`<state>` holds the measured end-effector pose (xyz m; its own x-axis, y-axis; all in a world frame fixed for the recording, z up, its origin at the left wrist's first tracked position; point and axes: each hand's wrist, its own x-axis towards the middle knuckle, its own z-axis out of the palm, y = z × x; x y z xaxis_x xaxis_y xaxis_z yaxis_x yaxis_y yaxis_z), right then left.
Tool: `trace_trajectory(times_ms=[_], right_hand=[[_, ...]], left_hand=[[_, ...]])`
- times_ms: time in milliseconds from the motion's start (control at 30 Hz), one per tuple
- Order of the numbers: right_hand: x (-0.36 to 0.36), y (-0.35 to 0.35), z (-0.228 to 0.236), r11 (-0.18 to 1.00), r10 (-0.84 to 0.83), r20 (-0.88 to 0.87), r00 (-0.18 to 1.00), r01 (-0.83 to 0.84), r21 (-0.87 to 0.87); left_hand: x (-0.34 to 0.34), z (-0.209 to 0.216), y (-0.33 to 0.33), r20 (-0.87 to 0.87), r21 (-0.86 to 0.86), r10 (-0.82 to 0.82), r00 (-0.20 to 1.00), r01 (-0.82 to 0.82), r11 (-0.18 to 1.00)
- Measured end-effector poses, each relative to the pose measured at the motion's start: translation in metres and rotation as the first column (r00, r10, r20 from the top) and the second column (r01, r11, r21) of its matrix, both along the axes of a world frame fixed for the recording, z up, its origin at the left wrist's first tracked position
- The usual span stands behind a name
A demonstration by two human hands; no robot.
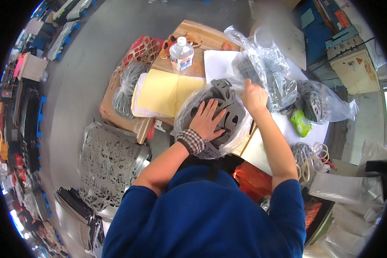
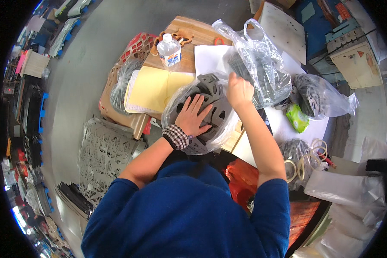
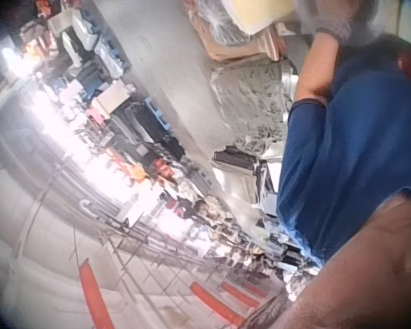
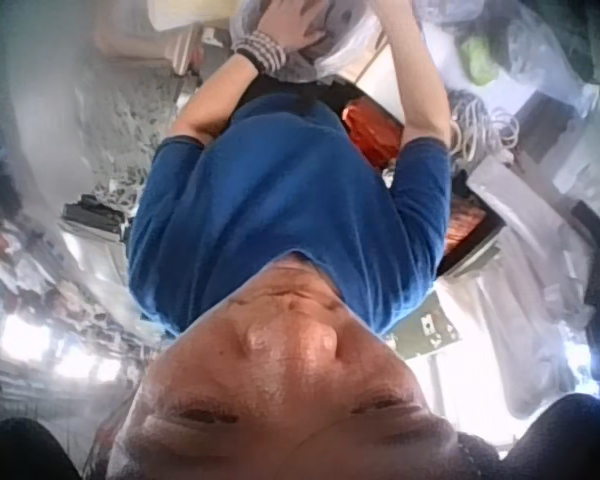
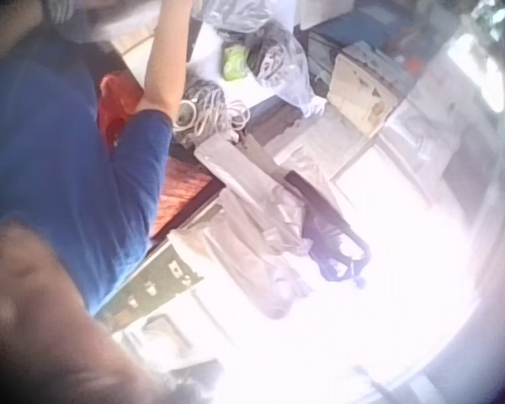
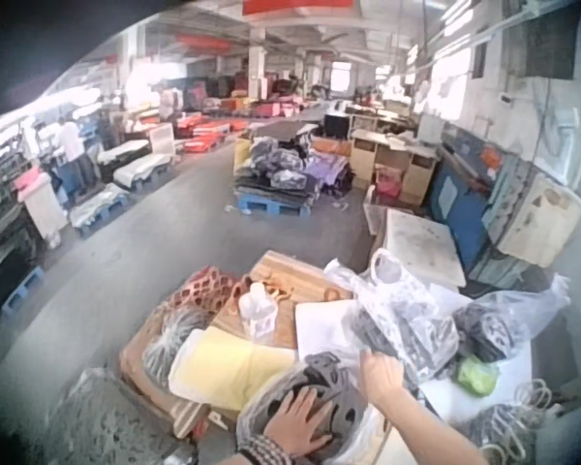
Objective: The person uses a hydraulic press with a die to cut decorative plastic pieces from a sheet, then removes and trims the cutouts. The person places the finished pieces into a plastic bag and ties it shut.
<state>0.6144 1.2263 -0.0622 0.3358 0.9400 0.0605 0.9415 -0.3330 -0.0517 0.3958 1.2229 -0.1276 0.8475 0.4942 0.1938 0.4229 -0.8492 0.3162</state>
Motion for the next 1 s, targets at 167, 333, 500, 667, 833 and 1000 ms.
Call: trace_trajectory(times_ms=[167,333,500,667,833,1000], right_hand=[[-0.008,0.067,-0.019,0.956,-0.080,-0.093,0.992,0.102,0.274],[-0.032,0.082,0.003,0.852,0.154,0.016,0.988,-0.141,0.504],[-0.017,0.000,0.034,0.683,0.236,0.162,0.958,-0.282,0.674],[-0.013,-0.085,0.049,0.790,0.122,-0.397,0.910,0.153,0.594],[-0.033,-0.110,0.067,0.849,0.275,-0.445,0.853,0.002,0.528],[-0.045,-0.116,0.063,0.801,0.402,-0.269,0.875,-0.194,0.566]], left_hand=[[-0.001,-0.003,0.001,-0.018,0.019,-0.040,0.999,0.040,0.999],[-0.001,-0.007,0.003,-0.015,0.014,-0.034,0.999,0.034,0.999],[-0.002,-0.005,0.000,-0.008,0.021,-0.027,1.000,0.027,0.999],[0.000,0.003,0.001,-0.044,-0.096,-0.054,0.998,0.049,0.994],[-0.027,0.015,0.019,0.419,-0.439,0.181,0.890,0.024,0.898],[-0.109,0.024,-0.013,0.222,-0.208,0.126,0.967,-0.079,0.975]])
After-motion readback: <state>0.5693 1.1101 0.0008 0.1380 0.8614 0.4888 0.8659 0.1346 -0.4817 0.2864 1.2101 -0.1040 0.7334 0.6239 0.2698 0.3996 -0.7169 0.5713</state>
